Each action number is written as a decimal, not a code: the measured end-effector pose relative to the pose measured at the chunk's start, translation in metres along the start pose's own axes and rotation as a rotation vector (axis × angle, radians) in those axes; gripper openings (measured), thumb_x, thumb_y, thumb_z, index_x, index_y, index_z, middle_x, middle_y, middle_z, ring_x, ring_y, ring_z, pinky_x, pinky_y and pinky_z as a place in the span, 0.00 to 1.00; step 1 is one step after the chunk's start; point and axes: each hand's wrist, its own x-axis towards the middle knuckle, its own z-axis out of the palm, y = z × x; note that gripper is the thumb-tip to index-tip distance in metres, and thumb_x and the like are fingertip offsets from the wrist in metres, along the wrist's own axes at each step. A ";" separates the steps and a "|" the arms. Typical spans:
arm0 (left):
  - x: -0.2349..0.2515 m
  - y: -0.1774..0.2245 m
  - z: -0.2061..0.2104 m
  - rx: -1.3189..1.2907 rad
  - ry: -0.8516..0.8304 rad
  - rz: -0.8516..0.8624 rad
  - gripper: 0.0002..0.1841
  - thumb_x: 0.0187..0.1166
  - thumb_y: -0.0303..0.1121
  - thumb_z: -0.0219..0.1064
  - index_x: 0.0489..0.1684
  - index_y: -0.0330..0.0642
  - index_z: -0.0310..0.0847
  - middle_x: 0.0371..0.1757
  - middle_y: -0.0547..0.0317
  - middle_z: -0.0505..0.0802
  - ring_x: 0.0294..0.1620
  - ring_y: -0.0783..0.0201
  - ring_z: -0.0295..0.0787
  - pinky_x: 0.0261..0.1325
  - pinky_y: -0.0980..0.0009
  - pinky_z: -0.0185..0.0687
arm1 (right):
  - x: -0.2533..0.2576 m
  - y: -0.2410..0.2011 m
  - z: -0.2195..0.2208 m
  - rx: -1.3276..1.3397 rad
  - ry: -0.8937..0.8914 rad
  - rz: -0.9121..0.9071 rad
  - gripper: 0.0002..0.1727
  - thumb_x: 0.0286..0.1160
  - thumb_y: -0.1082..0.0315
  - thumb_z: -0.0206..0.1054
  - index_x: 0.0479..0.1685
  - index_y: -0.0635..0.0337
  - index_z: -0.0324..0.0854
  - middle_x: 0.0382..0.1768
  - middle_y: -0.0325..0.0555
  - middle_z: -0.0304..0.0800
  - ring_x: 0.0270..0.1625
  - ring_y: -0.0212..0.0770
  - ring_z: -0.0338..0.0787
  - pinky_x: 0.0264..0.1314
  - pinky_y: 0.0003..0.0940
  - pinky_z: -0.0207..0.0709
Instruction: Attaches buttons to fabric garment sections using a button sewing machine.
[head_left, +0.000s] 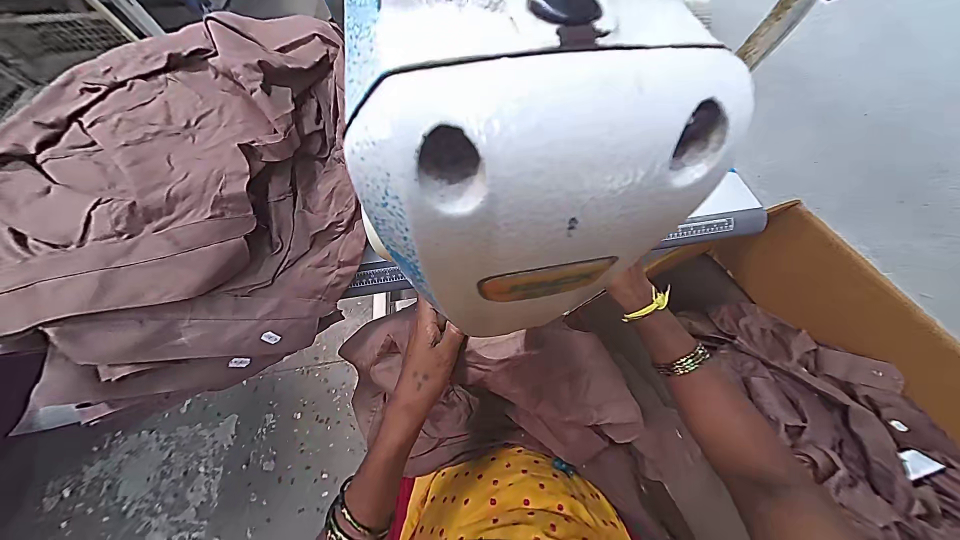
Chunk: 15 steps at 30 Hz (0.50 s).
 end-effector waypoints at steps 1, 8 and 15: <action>0.000 -0.001 0.001 -0.013 0.006 0.003 0.30 0.83 0.37 0.57 0.78 0.24 0.61 0.58 0.54 0.85 0.55 0.81 0.82 0.59 0.83 0.78 | -0.001 0.003 0.000 0.007 -0.012 -0.008 0.08 0.73 0.71 0.73 0.39 0.69 0.88 0.44 0.65 0.89 0.47 0.66 0.90 0.45 0.58 0.82; 0.004 -0.002 0.005 -0.129 0.029 0.000 0.27 0.82 0.32 0.58 0.73 0.20 0.59 0.49 0.60 0.83 0.46 0.86 0.82 0.52 0.87 0.79 | 0.004 0.005 -0.001 -0.023 -0.016 -0.081 0.07 0.70 0.74 0.73 0.44 0.66 0.91 0.41 0.61 0.89 0.45 0.62 0.90 0.41 0.53 0.83; 0.005 -0.004 0.004 -0.139 0.012 0.009 0.30 0.84 0.35 0.58 0.78 0.23 0.55 0.53 0.56 0.84 0.47 0.81 0.84 0.52 0.84 0.82 | 0.008 0.018 0.010 -0.012 0.041 -0.115 0.06 0.73 0.72 0.71 0.38 0.67 0.90 0.42 0.60 0.90 0.47 0.62 0.91 0.44 0.52 0.83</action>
